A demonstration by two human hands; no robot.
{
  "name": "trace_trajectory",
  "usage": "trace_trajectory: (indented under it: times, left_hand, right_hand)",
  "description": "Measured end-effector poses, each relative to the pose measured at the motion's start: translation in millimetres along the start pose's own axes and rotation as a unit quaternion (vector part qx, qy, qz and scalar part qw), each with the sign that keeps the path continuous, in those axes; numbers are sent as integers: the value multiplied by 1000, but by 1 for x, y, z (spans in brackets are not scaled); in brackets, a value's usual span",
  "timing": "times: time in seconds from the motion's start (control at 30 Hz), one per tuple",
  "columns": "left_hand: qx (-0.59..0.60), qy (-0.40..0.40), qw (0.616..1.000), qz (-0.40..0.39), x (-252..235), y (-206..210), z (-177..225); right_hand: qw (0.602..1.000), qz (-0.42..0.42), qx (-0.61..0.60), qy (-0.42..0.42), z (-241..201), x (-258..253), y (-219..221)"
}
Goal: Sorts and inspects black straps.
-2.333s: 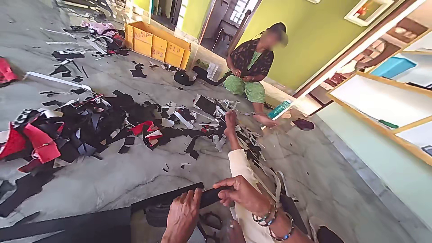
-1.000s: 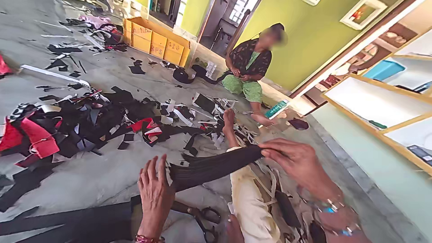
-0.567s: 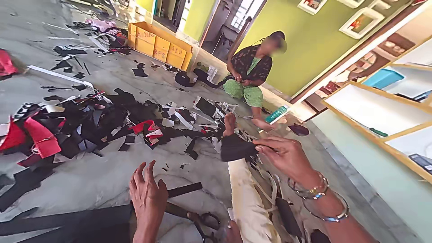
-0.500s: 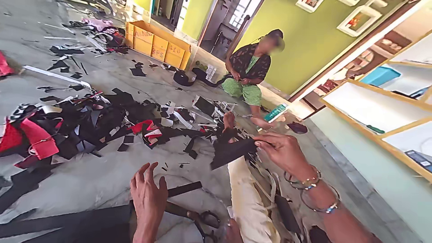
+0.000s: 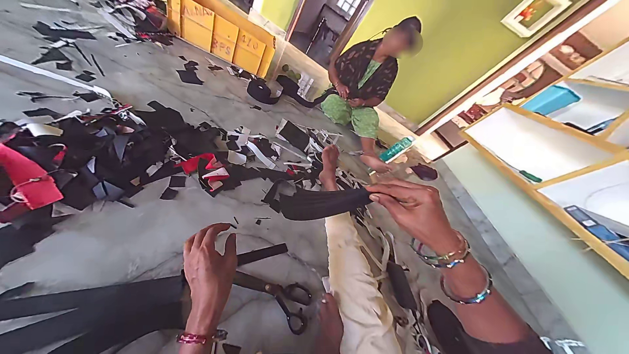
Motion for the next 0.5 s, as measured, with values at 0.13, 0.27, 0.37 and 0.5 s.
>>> trace_trajectory:
  times: [0.13, 0.27, 0.37, 0.5]
  left_hand:
    - [14, -24, 989, -143, 12, 24, 0]
    - [101, -64, 890, -440, 63, 87, 12]
    - [251, -107, 779, -564, 103, 113, 29]
    - [495, -228, 675, -497, 98, 114, 28]
  right_hand:
    - [1000, 6, -6, 2, 1, 3, 0]
    - [998, 31, -44, 28, -6, 7, 7]
    - [981, 90, -153, 78, -22, 21, 32]
    - [898, 148, -337, 240, -58, 57, 97]
Point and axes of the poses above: each hand's wrist, its own x-axis away from the middle knuckle, its own y-axis out of the palm, z = x × y, the point moved 9 cm from there along -x, towards the middle knuckle, and after that the axes turned 15 degrees about -y, right-handed, at the moved point
